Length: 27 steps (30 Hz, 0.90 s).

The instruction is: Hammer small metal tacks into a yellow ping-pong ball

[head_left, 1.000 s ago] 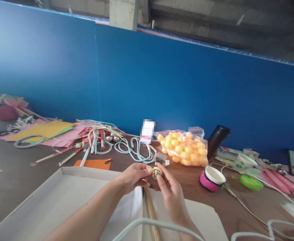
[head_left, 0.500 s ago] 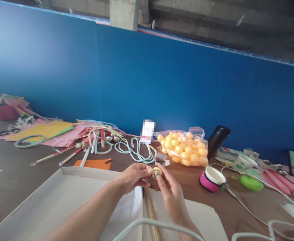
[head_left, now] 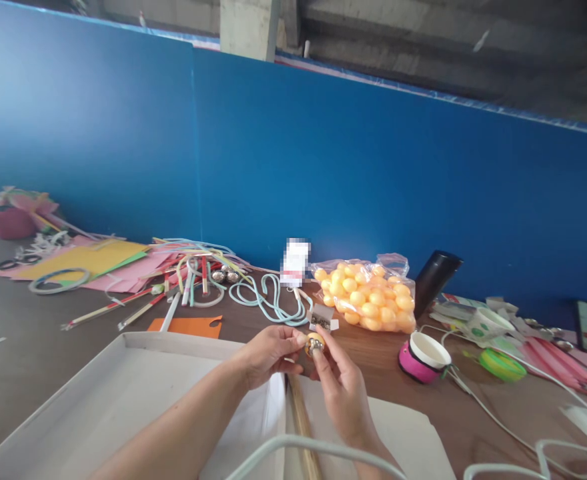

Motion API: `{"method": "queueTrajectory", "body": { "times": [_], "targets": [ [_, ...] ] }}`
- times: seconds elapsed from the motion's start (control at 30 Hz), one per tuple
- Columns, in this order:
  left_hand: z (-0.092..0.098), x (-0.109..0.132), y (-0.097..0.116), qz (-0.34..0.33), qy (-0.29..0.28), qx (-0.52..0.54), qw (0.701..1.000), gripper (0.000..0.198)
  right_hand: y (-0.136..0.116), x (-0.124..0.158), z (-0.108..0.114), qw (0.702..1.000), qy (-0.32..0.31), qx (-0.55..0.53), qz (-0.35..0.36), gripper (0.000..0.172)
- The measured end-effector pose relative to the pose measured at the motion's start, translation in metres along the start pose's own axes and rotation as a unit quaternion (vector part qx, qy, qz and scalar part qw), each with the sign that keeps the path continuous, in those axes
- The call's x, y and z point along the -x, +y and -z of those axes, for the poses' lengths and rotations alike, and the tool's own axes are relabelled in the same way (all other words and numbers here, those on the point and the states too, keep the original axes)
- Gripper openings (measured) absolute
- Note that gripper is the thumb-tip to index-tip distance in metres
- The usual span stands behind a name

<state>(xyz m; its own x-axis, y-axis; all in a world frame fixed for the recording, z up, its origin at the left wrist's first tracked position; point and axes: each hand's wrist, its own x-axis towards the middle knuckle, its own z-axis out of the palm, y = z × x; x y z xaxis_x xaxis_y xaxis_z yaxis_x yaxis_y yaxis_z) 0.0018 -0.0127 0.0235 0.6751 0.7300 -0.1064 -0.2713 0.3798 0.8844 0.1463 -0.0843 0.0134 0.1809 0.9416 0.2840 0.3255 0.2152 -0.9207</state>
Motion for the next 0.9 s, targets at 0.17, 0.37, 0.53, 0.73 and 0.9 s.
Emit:
{"method": "queueTrajectory", "body": {
  "times": [0.17,0.37,0.53,0.73,0.9],
  "targets": [
    [0.0007,0.0,-0.0002,-0.001,-0.005,0.013,1.0,0.024,-0.0023,0.0009,-0.0011,1.0,0.01,-0.002,0.003,0.05],
    [0.0,0.0018,0.0012,-0.006,-0.005,0.011,1.0,0.025,-0.003,0.0017,-0.0023,1.0,0.024,0.009,0.018,0.05],
    [-0.0012,0.0022,0.0026,-0.005,0.005,-0.009,1.0,0.026,-0.0022,0.002,-0.002,0.999,0.019,0.025,0.017,0.05],
    [-0.0014,0.0005,0.0002,-0.012,0.002,-0.004,1.0,0.026,-0.0005,0.0018,-0.0022,0.999,0.021,0.024,0.018,0.051],
    [-0.0041,0.0005,-0.0012,-0.017,0.009,0.003,1.0,0.027,0.0013,0.0012,-0.0028,0.999,0.02,0.019,0.024,0.05]
  ]
}}
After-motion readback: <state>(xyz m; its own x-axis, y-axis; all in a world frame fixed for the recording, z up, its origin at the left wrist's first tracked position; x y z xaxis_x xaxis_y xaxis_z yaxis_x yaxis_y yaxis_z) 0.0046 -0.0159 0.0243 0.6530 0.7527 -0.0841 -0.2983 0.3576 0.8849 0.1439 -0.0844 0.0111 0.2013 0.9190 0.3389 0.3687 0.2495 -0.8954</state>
